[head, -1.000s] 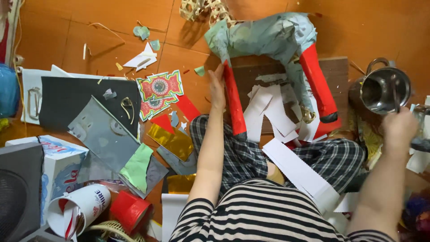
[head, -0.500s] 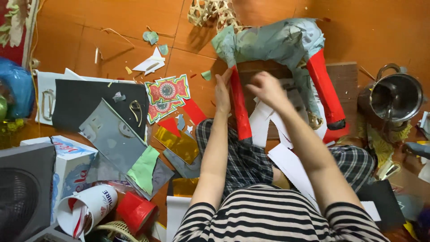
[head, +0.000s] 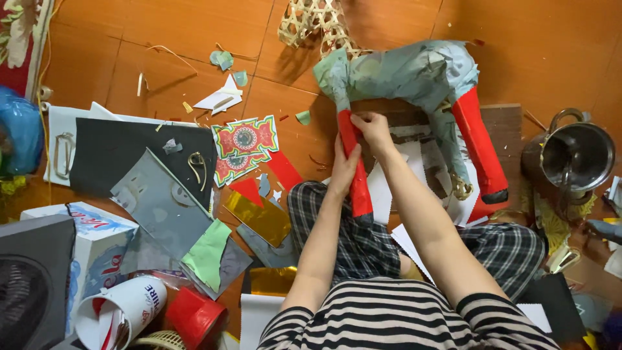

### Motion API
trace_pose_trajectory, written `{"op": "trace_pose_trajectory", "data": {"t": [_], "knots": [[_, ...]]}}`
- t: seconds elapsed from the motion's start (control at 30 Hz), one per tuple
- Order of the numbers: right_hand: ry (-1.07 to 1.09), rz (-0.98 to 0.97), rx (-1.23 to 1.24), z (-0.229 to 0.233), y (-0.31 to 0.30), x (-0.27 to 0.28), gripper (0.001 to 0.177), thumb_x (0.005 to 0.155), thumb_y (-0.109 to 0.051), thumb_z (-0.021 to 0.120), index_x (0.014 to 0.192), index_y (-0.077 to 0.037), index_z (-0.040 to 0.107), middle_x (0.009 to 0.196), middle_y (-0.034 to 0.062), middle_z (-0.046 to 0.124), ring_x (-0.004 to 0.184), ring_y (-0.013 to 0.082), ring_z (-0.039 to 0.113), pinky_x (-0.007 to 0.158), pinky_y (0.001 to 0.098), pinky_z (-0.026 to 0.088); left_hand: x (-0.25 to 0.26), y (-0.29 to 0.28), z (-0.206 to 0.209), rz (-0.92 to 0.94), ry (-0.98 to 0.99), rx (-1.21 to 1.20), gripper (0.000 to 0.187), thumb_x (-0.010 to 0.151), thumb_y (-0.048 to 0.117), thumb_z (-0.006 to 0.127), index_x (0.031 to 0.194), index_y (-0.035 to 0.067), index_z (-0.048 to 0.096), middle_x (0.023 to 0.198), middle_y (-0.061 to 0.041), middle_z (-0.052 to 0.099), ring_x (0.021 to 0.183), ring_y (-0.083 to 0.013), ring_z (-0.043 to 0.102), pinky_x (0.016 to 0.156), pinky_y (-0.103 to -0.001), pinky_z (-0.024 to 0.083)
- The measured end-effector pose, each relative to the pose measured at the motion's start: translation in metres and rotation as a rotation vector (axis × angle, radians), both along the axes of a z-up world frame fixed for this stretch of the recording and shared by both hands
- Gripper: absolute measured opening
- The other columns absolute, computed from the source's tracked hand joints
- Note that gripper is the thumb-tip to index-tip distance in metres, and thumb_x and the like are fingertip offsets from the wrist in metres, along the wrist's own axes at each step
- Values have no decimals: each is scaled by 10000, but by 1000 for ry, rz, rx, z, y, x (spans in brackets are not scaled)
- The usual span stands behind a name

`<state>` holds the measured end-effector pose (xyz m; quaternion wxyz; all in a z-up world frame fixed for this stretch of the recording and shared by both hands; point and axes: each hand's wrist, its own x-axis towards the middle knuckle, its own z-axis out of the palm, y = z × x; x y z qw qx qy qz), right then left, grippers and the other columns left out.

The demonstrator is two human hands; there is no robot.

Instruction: Decorating a paper-mache animal structure by wrapping red paper strips around its legs

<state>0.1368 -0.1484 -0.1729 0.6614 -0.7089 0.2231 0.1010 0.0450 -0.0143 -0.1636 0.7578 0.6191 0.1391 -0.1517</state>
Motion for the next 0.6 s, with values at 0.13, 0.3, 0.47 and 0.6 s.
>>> {"op": "trace_pose_trajectory", "data": {"t": [0.13,0.3,0.47,0.6], "knots": [[86,-50,248,75,30,-34,750,1085,-549,718,1494,68,596,1354,274,670,1174,334,633,919,478,580,-5,1,44,-19,-4,-74,912,1115,419,669,1778,224,74,1453,-422,425,707,-420,761,526,-490,685],[49,136,38,139,26,-37,1013,1122,-750,314,1614,125,440,1621,410,463,1552,527,398,1277,607,341,-2,3,9,-18,-1,29,906,1123,421,645,1775,223,48,1329,-401,509,705,-390,775,558,-446,703],[-39,279,-42,53,32,7,797,1070,-580,714,1571,10,525,1482,334,618,1430,504,558,1181,610,462,-22,-6,101,-34,-21,136,908,1112,478,599,1780,183,59,1458,-450,439,1035,-544,656,814,-583,592],[295,279,-30,130,47,7,1129,932,-982,399,1475,-27,660,1483,230,672,1410,350,623,1178,502,490,-14,-5,99,3,6,-45,907,1118,418,636,1780,285,31,1150,-321,601,671,-374,774,512,-430,688]]}}
